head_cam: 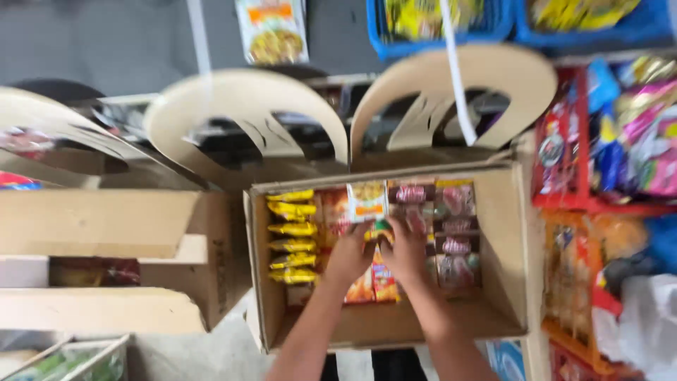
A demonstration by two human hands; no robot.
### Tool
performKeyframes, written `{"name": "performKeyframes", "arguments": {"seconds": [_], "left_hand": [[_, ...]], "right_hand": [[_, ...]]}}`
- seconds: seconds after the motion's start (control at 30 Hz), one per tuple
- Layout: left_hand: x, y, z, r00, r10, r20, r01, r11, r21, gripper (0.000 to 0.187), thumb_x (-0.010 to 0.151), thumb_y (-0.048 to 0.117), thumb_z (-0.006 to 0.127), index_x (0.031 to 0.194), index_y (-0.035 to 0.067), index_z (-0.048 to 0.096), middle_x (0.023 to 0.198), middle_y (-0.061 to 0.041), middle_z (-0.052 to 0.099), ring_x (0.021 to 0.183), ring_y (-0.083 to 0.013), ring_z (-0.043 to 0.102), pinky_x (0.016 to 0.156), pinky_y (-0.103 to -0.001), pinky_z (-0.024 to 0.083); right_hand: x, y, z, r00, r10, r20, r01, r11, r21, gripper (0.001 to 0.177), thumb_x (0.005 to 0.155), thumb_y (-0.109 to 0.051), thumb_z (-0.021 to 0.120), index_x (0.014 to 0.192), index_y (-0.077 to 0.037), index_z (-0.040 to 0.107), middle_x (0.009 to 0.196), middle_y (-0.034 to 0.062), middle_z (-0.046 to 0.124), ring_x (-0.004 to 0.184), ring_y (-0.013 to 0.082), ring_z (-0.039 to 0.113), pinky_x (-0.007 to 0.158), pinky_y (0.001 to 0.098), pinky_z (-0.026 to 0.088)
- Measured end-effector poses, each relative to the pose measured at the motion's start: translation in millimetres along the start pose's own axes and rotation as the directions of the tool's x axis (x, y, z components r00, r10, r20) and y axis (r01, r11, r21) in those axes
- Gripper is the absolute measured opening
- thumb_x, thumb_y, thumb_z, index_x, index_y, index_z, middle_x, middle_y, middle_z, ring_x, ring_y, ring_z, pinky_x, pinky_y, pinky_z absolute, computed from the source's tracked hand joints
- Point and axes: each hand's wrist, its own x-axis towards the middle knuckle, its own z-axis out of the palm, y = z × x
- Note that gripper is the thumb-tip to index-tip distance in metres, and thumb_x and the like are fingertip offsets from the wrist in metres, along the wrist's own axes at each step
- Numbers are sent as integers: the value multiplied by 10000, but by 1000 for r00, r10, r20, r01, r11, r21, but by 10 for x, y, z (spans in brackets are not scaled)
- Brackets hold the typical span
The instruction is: Organizing and packing various snack packets from a shelf into a cardboard box.
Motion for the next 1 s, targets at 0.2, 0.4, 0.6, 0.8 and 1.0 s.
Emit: {"name": "performKeyframes", "arguments": {"seconds": [0.2, 0.4, 0.6, 0.8, 1.0], "left_hand": [[257, 925, -1336, 906, -12, -423, -83, 975, -205, 172, 951, 95, 630, 1111, 62, 681, 945, -109, 746, 818, -284, 759, 753, -396, 602], [2011, 531, -2365, 733, 409, -543, -77, 844, 531, 243, 880, 101, 644, 1114, 35, 633, 1033, -199, 646, 1028, -432, 616, 917, -521, 477], [2689, 360, -2573, 875, -246, -417, 448, 739, 503, 653, 746, 307, 743, 1287, 53, 478, 1160, -210, 665, 1172, -352, 595, 1079, -586, 306], [2688, 471, -2601, 830, -268, -489, 492, 765, 415, 618, 754, 330, 746, 1284, 98, 529, 1165, -149, 725, 1207, -327, 628, 1129, -571, 296], [2133, 532, -2432, 926, 189, -326, -297, 898, -324, 357, 943, 113, 717, 1278, 8, 656, 1082, -127, 780, 952, -173, 726, 883, -421, 602]], "right_hand": [[834, -1324, -1013, 988, -105, 112, 63, 943, 328, 304, 870, -71, 702, 1158, -32, 612, 1122, 231, 668, 1070, 469, 626, 872, 520, 518], [2580, -1950, -608, 914, -348, -206, 400, 858, 321, 247, 981, 36, 575, 1226, 3, 566, 1204, 272, 575, 1137, 482, 566, 958, 528, 494], [3647, -1249, 696, 988, 4, -157, 15, 993, 119, 420, 846, -148, 795, 1216, -85, 606, 1235, 247, 589, 1179, 459, 550, 1022, 547, 456], [3632, -1323, 660, 972, 145, -187, -79, 944, 320, 724, 746, -78, 807, 1394, -54, 486, 1220, 191, 652, 1148, 377, 636, 996, 453, 516], [2832, -1577, 21, 982, 113, -148, 87, 425, 901, 527, 951, 2, 767, 1392, -21, 478, 1241, 106, 651, 1127, 143, 636, 977, 337, 547]]}}
